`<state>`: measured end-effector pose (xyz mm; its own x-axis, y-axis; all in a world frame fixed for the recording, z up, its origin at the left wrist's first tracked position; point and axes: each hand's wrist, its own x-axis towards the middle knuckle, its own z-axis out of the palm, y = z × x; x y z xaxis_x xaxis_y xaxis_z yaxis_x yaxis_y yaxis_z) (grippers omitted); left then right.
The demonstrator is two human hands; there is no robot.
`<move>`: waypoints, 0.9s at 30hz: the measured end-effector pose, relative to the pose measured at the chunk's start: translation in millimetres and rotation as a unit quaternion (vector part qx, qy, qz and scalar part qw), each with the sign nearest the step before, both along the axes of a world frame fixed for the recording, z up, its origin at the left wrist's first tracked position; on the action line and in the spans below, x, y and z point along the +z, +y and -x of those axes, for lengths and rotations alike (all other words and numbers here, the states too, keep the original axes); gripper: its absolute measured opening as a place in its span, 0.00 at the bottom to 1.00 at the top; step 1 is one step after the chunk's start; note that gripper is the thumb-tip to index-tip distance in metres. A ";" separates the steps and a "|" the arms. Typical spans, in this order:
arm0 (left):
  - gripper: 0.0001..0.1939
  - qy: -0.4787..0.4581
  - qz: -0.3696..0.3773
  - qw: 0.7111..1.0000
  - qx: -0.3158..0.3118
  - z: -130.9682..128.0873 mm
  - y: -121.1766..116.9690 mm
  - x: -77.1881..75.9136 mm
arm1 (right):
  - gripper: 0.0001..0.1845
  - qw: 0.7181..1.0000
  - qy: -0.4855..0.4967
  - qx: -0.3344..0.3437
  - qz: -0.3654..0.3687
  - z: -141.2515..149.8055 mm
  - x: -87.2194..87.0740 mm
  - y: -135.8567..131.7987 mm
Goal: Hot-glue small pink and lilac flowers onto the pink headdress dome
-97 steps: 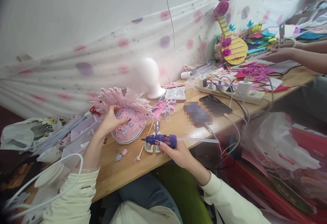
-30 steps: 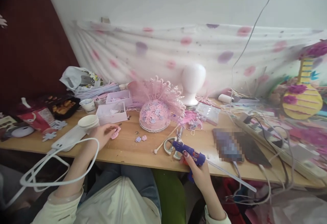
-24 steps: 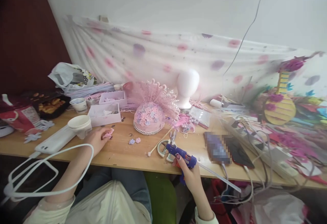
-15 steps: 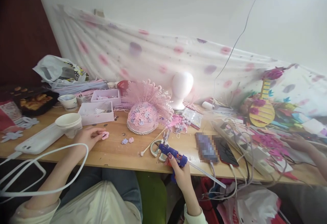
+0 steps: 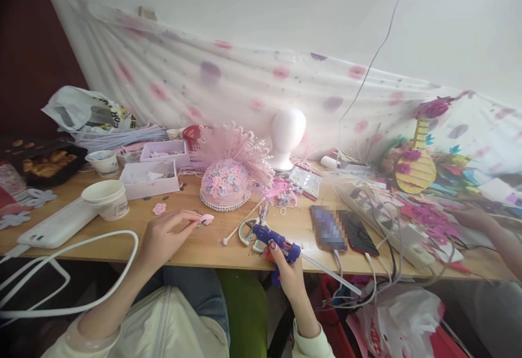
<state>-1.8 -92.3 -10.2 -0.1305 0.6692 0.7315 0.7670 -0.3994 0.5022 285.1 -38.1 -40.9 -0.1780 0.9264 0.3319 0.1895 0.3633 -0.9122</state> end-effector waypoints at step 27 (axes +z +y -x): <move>0.08 0.178 -0.187 0.965 -0.047 -39.2 -5.6 6.4 | 0.27 0.993 0.058 0.102 0.009 7.2 14.4 -23.2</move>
<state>37.4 -97.9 -3.8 0.2224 0.3456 0.9116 0.8155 -0.5784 0.0203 277.9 -61.3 -26.5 -0.3235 0.8809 0.3456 0.0076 0.3676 -0.9299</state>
